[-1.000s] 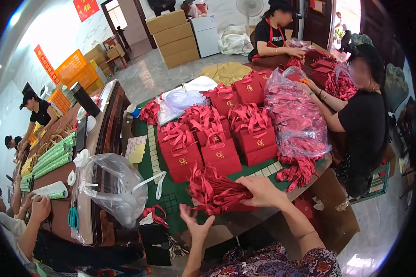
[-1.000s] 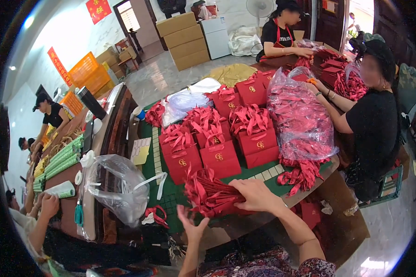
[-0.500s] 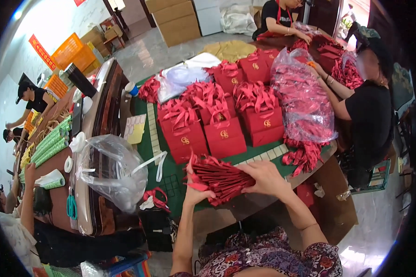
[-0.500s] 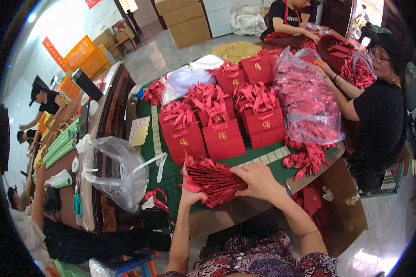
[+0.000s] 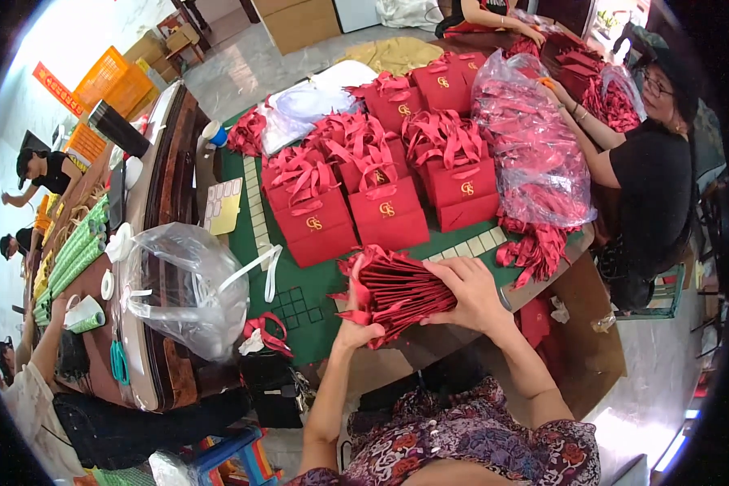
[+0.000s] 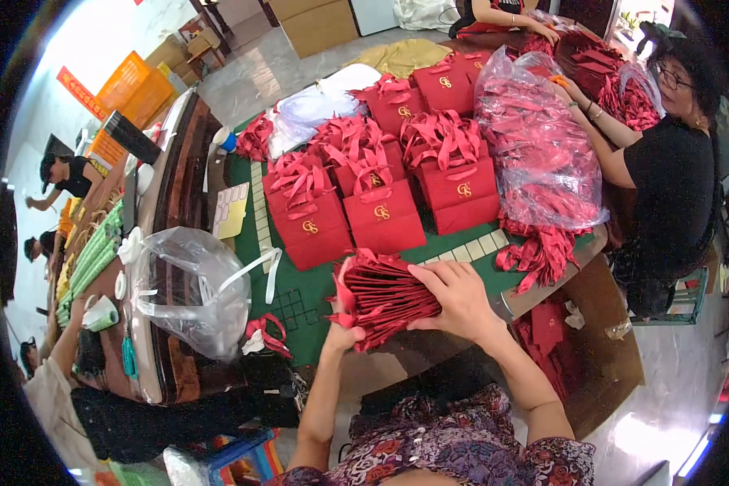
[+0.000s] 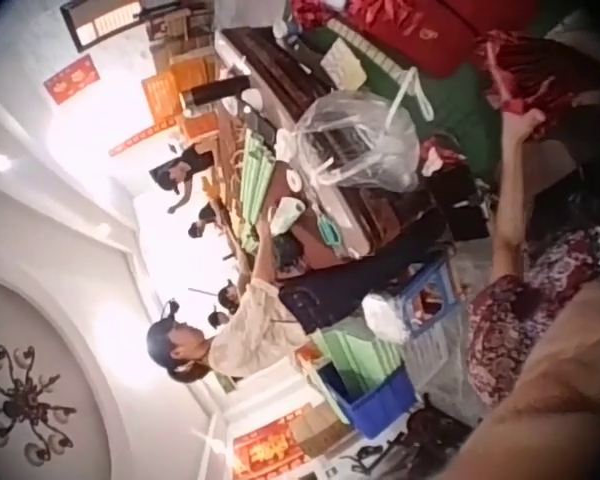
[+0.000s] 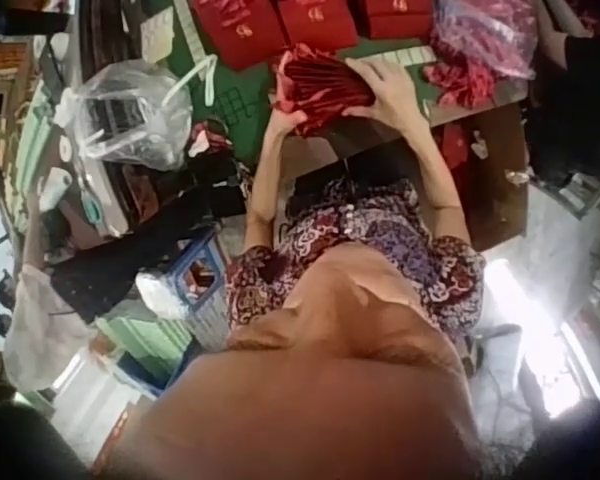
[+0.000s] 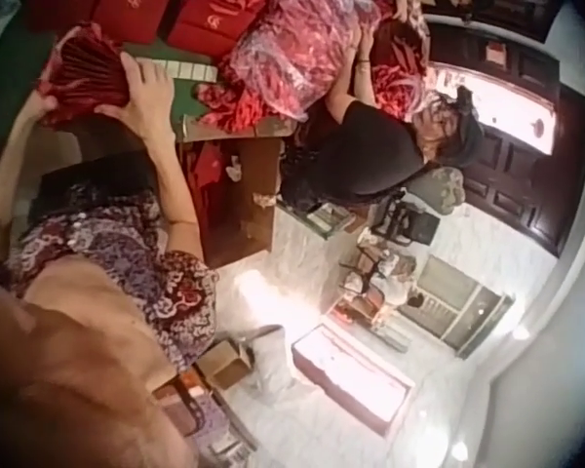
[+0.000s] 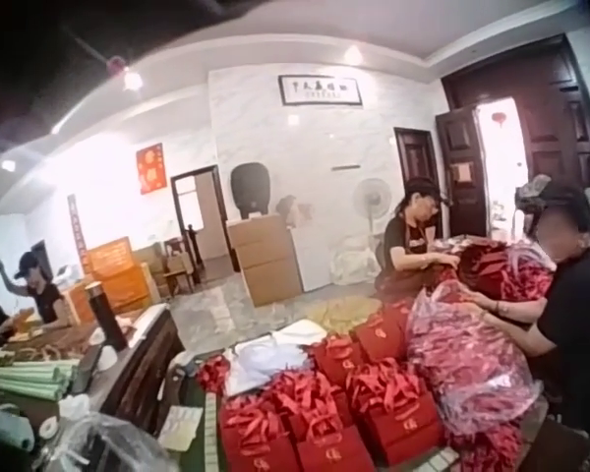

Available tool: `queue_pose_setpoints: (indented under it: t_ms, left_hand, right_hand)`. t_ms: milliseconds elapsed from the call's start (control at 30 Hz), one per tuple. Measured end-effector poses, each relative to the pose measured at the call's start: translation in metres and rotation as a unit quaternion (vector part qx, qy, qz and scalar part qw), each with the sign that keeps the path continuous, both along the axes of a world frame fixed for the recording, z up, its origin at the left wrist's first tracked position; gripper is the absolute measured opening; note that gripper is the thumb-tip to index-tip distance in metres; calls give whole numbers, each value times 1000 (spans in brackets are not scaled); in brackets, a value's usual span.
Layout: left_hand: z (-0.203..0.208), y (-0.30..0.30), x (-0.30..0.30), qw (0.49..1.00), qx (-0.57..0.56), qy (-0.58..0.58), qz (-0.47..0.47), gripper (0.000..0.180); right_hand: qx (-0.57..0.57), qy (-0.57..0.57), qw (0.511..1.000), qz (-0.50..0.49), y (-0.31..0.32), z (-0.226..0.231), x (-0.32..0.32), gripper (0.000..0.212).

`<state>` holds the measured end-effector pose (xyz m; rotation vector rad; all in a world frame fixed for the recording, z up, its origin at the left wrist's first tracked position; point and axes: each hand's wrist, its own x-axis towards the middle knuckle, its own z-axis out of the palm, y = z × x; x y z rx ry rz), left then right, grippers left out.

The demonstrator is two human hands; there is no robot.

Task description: The person attaches ribbon handles to gift bags one by one by hand, then gathers and stacks the completed bags together.

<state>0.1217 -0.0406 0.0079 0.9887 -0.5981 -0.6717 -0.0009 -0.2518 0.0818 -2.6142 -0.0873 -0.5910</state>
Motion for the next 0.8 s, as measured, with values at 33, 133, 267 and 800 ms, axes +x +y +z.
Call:
queue_pose_setpoints:
  t_ms: [33,133,267,800]
  left_hand:
    - [-6,7,5,1000,2,2,1,143]
    - [-4,17,7,943,106,-234,211,124]
    - [54,24,-24,764,238,-443,403,90]
    - [42,47,-40,795,349,-231,439,11]
  right_hand:
    - [-7,-11,1000,4,0,0,0,90]
    - [1,-12,1000,-4,-1,-5,0,91]
    - [14,11,1000,-8,-2,-7,1,91]
    - [-2,-23,999,-45,7,-9,-12,96]
